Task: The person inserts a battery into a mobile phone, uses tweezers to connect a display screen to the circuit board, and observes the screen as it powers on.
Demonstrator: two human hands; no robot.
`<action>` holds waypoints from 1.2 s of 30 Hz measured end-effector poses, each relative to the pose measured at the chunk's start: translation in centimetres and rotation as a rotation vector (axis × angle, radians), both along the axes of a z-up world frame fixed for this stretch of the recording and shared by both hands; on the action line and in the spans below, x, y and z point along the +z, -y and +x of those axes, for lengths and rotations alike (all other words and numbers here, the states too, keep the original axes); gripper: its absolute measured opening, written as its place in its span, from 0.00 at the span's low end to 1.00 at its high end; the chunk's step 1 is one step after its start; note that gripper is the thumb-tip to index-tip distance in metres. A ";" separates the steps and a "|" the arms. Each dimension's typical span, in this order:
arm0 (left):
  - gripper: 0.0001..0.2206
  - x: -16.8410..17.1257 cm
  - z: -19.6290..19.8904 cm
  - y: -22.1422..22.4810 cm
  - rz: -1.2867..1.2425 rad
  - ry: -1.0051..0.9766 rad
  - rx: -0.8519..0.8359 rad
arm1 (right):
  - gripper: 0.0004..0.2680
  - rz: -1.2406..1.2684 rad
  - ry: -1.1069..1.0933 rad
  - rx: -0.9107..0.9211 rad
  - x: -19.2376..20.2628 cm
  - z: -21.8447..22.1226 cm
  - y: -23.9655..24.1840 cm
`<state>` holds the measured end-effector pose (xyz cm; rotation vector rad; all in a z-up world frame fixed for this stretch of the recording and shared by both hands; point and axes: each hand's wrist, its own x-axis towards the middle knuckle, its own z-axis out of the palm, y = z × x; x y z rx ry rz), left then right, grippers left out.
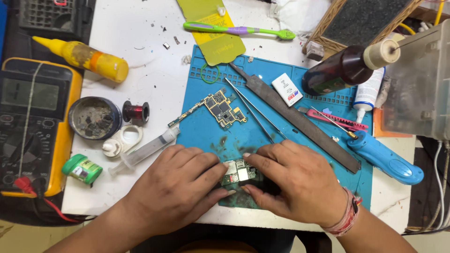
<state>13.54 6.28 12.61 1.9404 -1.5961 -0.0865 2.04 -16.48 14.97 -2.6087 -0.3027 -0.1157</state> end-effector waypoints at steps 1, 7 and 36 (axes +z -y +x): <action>0.16 -0.2 0.1 0.0 0.001 -0.005 -0.001 | 0.16 0.001 -0.005 -0.001 -0.1 0.1 0.0; 0.12 -0.9 0.1 -0.6 -0.050 0.060 -0.043 | 0.11 0.006 0.109 0.055 -0.3 0.4 -0.3; 0.12 -1.9 0.3 -1.4 -0.112 0.132 -0.096 | 0.08 -0.452 0.276 0.317 -0.7 -0.4 -1.2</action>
